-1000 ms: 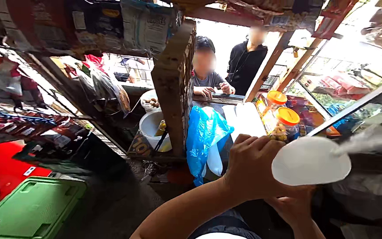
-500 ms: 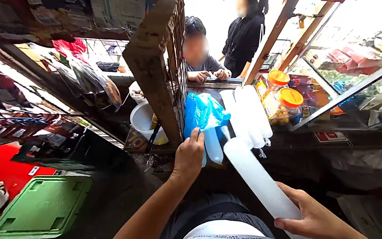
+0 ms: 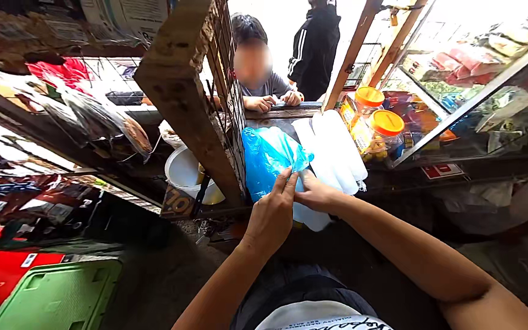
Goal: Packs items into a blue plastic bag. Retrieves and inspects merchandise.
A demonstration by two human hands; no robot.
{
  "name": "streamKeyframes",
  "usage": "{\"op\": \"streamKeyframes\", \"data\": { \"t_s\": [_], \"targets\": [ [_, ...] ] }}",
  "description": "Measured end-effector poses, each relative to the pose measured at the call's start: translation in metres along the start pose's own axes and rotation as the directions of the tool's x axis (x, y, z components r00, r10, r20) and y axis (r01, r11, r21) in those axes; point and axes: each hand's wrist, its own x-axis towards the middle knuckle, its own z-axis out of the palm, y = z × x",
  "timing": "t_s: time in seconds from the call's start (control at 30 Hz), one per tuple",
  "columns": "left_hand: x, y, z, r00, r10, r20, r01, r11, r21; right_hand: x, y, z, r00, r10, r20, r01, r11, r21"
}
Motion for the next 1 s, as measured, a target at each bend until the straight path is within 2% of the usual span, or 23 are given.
{"op": "streamKeyframes", "data": {
  "t_s": [0.07,0.13,0.23,0.33,0.63,0.77,1.0],
  "targets": [
    [-0.002,-0.004,-0.003,1.0,-0.021,0.014,0.021,1.0,-0.013,0.015,-0.01,0.004,1.0,0.017,-0.019,-0.019,0.989,-0.147],
    [-0.003,-0.009,-0.009,0.997,-0.063,0.046,0.066,0.996,-0.063,0.027,-0.013,0.012,0.999,-0.012,-0.035,0.004,0.977,-0.212],
    [-0.005,-0.013,-0.013,0.993,-0.11,0.05,0.115,0.988,-0.107,0.033,-0.025,0.022,0.999,-0.015,0.039,0.029,0.916,-0.401],
    [-0.006,-0.018,-0.012,0.991,-0.131,0.039,0.135,0.984,-0.118,0.032,-0.037,0.026,0.996,0.067,0.055,-0.03,0.859,-0.511],
    [-0.019,-0.035,-0.015,0.98,-0.195,0.04,0.198,0.937,-0.288,0.026,-0.062,0.035,0.987,0.153,0.047,-0.105,0.838,-0.536],
    [-0.011,-0.033,-0.01,0.975,-0.207,0.081,0.222,0.916,-0.335,0.044,-0.048,0.039,0.987,0.156,-0.045,-0.152,0.79,-0.594],
    [-0.002,-0.031,-0.003,0.98,-0.177,0.09,0.198,0.914,-0.354,0.052,-0.019,0.041,0.996,0.078,-0.031,-0.081,0.791,-0.607]
  ]
}}
